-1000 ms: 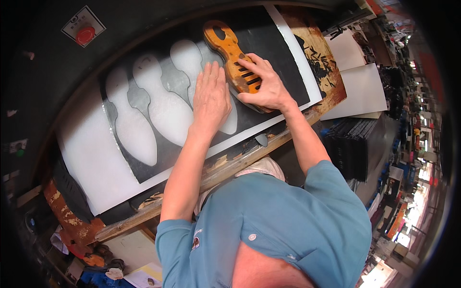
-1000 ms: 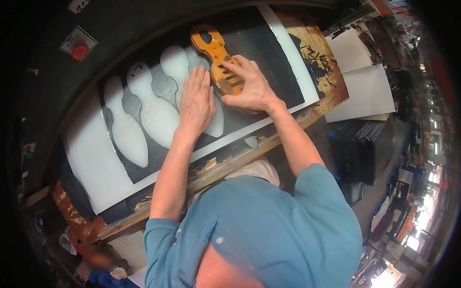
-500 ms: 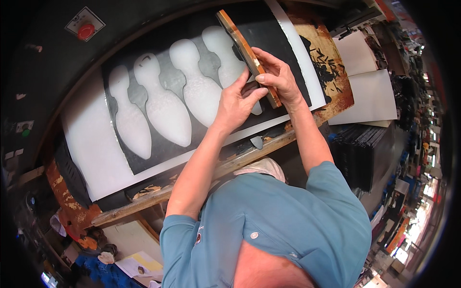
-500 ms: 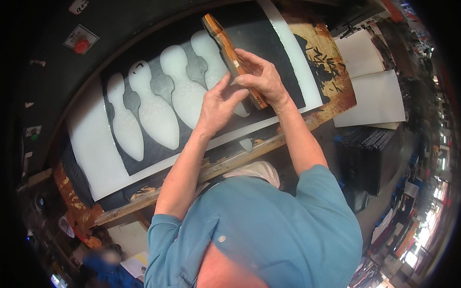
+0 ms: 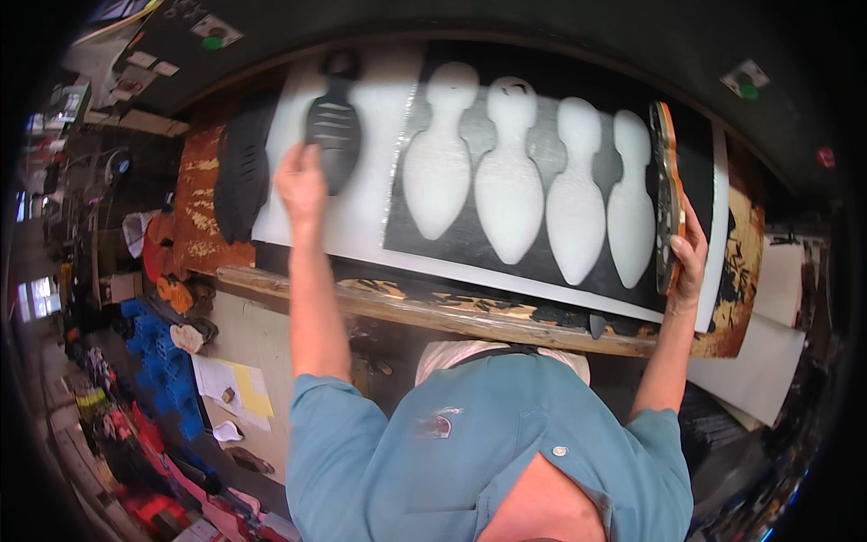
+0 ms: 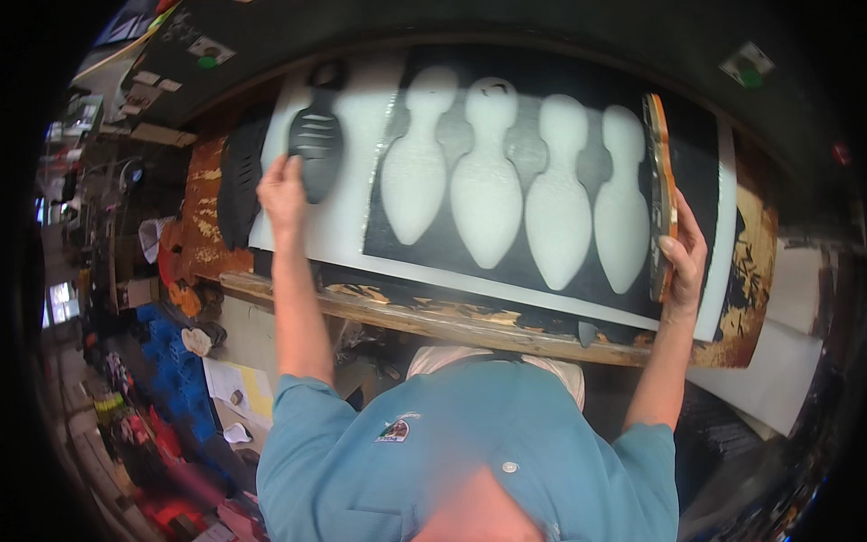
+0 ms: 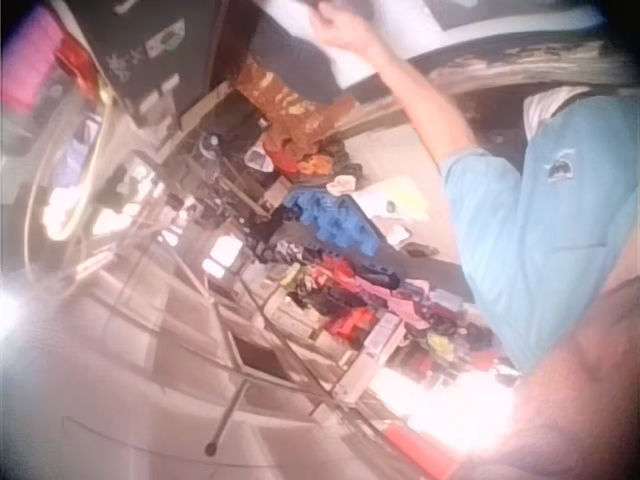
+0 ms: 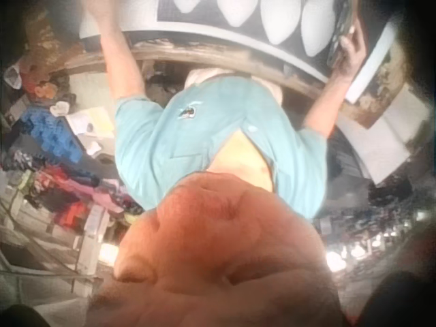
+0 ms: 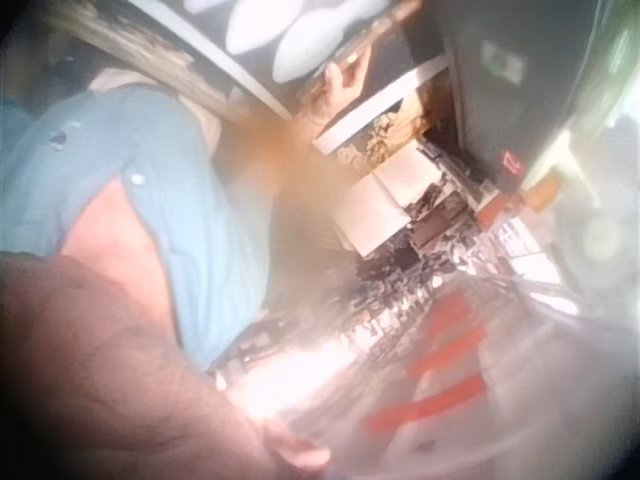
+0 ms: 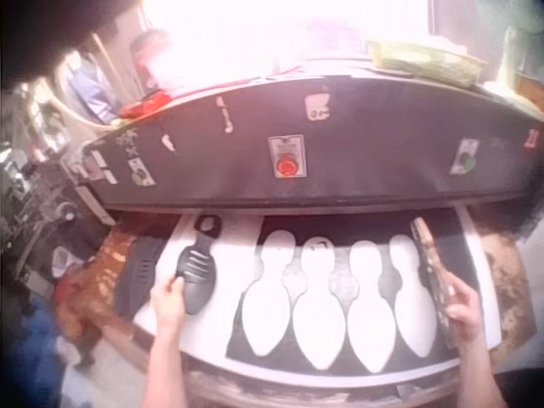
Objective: The person places a black sheet of material onto a heated press, positions a wooden template over it, and closes the press. They repeat this cycle multiple times, removing the pressed material and replacing it with a fresh sheet. The person handles the black material, the wooden template, and the press throughout the task.
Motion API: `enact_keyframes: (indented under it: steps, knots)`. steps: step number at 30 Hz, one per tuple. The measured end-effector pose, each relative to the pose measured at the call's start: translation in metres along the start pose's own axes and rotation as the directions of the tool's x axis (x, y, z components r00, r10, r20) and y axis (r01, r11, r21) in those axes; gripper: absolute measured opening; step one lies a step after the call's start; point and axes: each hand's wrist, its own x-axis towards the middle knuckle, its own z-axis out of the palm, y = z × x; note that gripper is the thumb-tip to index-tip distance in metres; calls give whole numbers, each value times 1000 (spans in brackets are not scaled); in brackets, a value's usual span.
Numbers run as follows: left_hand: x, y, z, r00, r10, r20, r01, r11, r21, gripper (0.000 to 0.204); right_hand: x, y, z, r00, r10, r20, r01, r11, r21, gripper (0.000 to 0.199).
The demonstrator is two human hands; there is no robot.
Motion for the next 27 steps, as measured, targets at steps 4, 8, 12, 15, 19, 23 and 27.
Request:
enact_keyframes:
  steps: [4, 8, 12, 15, 19, 23, 27]
  knots:
    - [84, -57, -95, 971, 6, -238, 91, 915, 393, 43, 3, 5, -1, 1000, 8, 20, -5, 992, -124, 95]
    - [83, -59, -100, 906, 346, -244, -44, 650, 758, 46, 4, 1, 13, 1000, -6, -13, 2, 967, -254, 95]
    - [20, -5, -17, 969, 1, 248, -27, 994, 102, 49, 1, -3, 48, 998, -53, -37, 19, 791, -611, 93]
    - [-44, 43, 42, 866, 276, 417, -384, 902, 200, 48, -2, 3, 62, 994, -109, 31, 63, 313, -948, 86]
    - [-73, 69, 80, 719, 476, 506, -684, 615, 393, 52, -7, 3, 15, 965, -242, -96, 87, 648, -756, 66]
    - [-33, 55, 85, 872, 162, 463, -242, 963, 120, 56, -10, 4, -49, 824, -374, -426, -322, 309, -895, 63]
    - [-1, 48, 106, 877, 96, 471, -191, 969, 157, 48, -11, 11, -68, 833, -333, -441, -360, 280, -890, 66]
